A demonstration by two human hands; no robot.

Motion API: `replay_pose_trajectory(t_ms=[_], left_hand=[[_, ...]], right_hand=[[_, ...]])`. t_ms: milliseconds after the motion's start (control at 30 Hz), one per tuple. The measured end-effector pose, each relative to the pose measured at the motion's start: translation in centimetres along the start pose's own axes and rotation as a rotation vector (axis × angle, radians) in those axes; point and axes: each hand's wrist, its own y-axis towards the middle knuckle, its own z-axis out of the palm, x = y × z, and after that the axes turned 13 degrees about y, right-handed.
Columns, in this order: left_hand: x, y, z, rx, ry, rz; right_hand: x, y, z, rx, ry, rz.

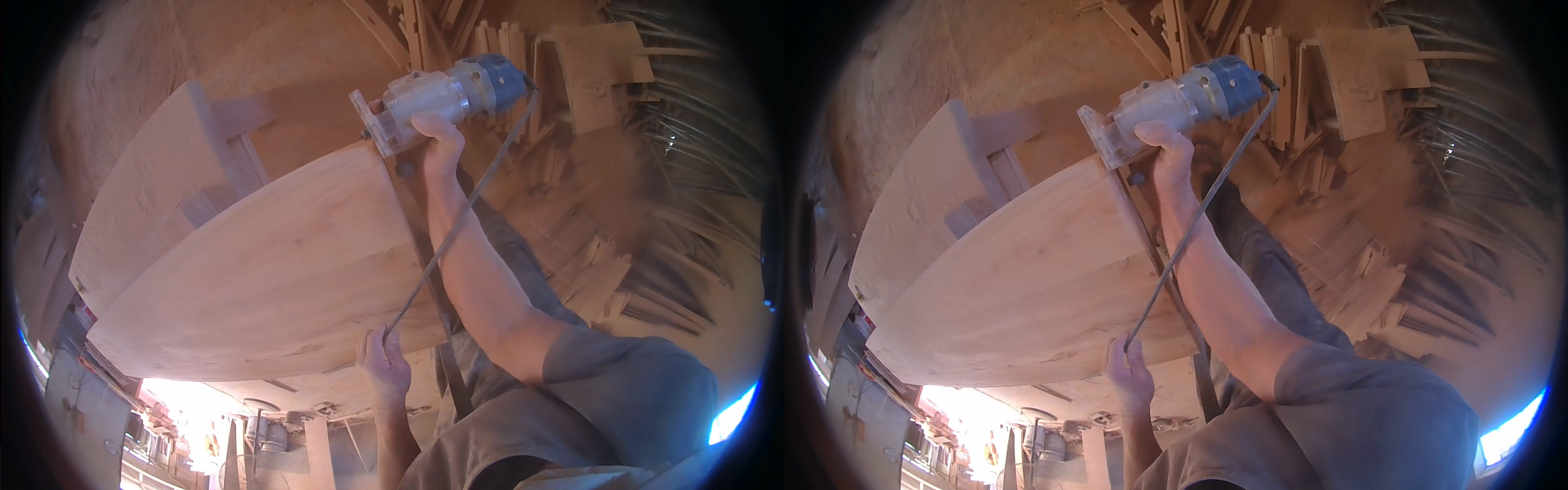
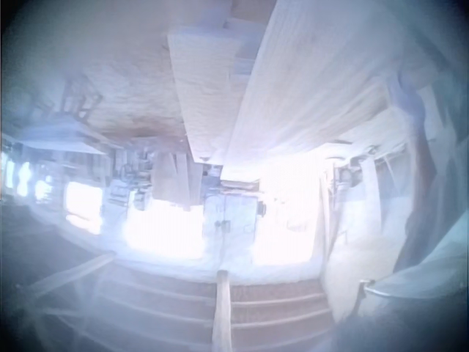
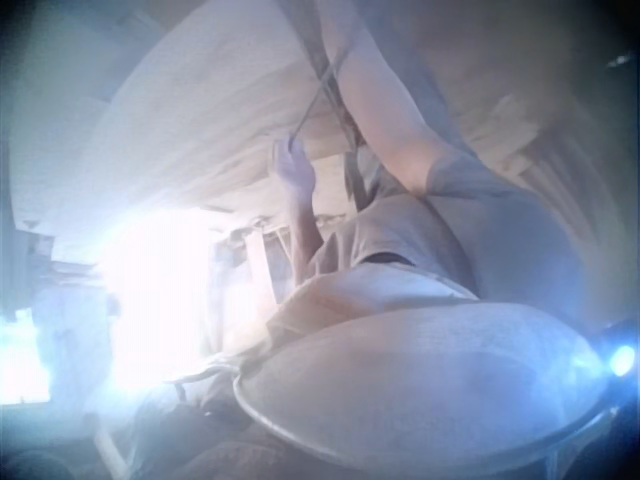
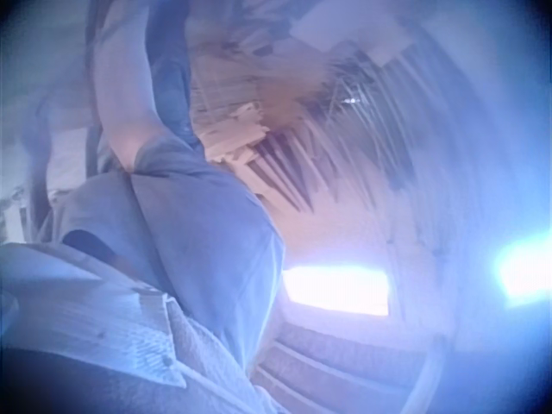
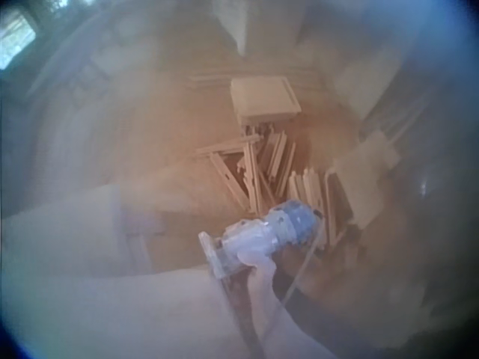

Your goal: The person uses a handheld router to trim the edge of a curved wooden board, moves the board, and then uses a circular power sander to smooth the surface of a wooden plank.

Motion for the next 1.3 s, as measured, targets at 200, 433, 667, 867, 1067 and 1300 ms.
replay_pose_trajectory(t_ms=[200,433,667,867,1067,1300], left_hand=[[-0.9,-0.3,-0.3,-0.017,-0.022,0.009],[0.1,-1.5,0.4,-0.064,-0.011,0.045],[-0.3,-2.3,0.1,-0.101,-0.050,0.002],[0.2,-2.4,0.3,-0.348,-0.017,-0.087],[4.2,-2.2,-0.1,-0.698,-0.171,-0.594],[7.6,2.1,-1.0,-0.990,-0.104,-0.775]], right_hand=[[0.1,-0.6,0.0,0.061,0.002,-0.005],[-0.3,-1.0,0.3,0.089,0.002,-0.041],[1.9,-3.1,3.9,0.144,-0.064,0.030],[4.0,-2.5,7.3,0.513,-0.772,-0.159],[0.0,-0.1,8.4,0.989,-1.002,-0.106],[-0.2,0.0,6.3,1.036,-0.871,0.361]])
